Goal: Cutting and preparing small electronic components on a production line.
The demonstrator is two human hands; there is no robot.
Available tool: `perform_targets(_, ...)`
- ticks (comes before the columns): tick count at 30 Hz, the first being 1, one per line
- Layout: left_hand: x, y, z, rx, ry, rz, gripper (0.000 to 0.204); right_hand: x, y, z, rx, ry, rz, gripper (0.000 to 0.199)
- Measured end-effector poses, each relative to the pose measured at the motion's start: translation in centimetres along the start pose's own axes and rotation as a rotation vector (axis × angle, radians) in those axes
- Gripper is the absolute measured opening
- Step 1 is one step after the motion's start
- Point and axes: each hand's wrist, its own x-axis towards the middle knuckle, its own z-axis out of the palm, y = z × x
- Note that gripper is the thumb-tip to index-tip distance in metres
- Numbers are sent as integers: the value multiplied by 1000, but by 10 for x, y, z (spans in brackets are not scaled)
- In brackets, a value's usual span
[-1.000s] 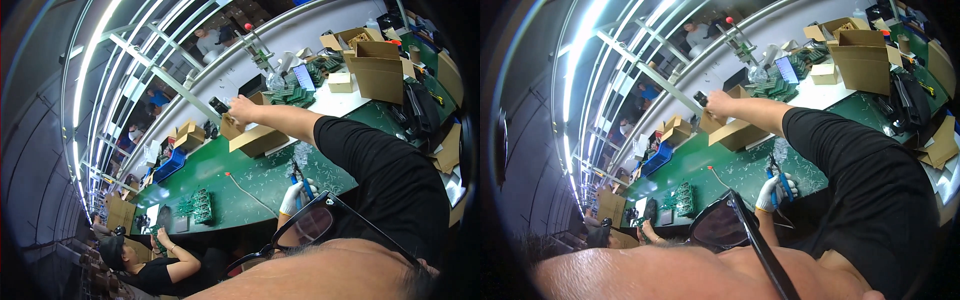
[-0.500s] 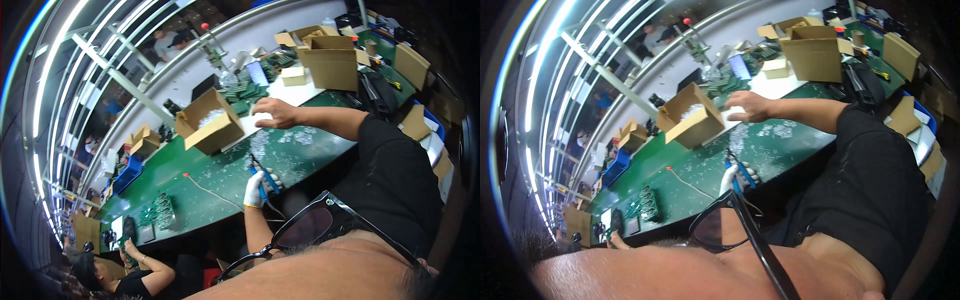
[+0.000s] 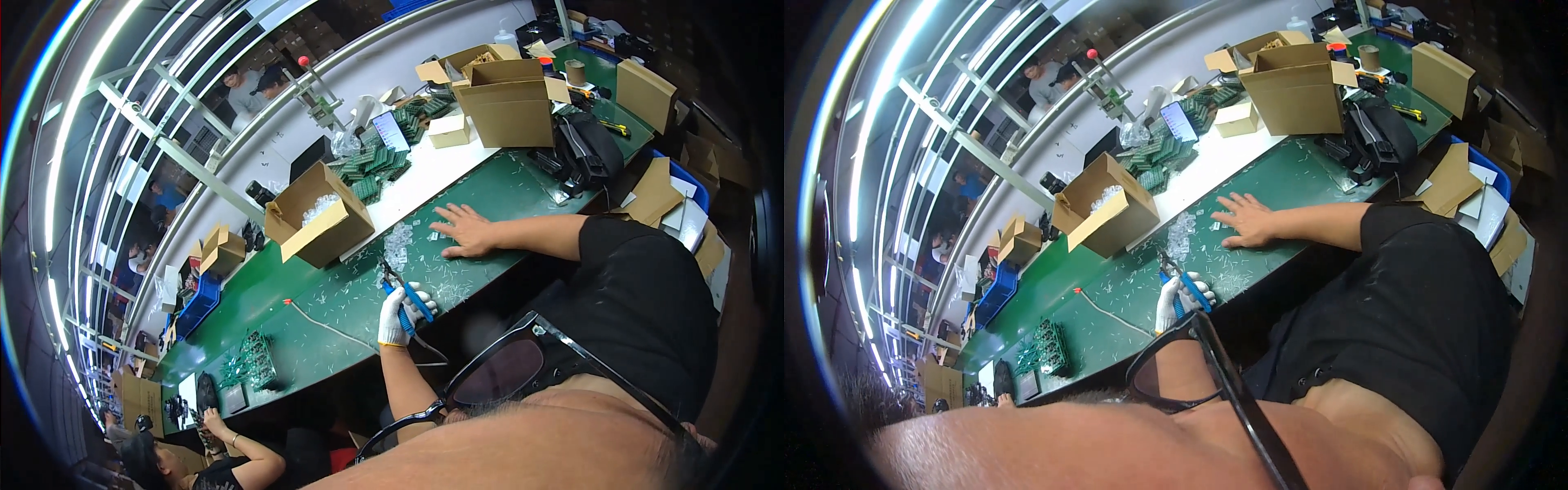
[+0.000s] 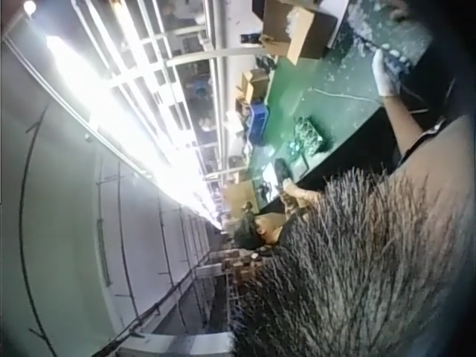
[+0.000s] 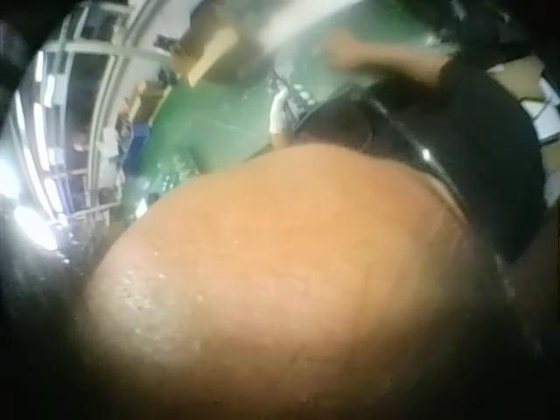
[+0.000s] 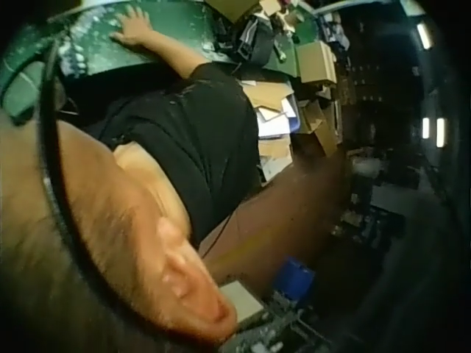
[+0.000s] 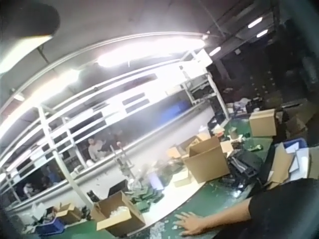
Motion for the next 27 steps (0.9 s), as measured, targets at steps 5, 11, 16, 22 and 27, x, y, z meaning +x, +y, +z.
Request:
perform_targets(5, -8, -1, 2, 31, 25, 37, 43, 31, -11, 10, 38, 218, -202, 43)
perform_targets(11, -15, 0, 8, 49, 38, 39, 43, 32, 35, 28, 230, 448, -266, 14)
perform_targets(16, -15, -3, 0, 37, 42, 43, 43, -2, 51, 12, 219, 429, -200, 15)
perform_targets(22, -11, 0, 6, 56, 66, 10, 43, -35, 40, 4, -52, 414, 75, 57)
perform_targets(27, -11, -1, 0, 35, 34, 9, 42, -30, 17, 10, 21, 318, 54, 60)
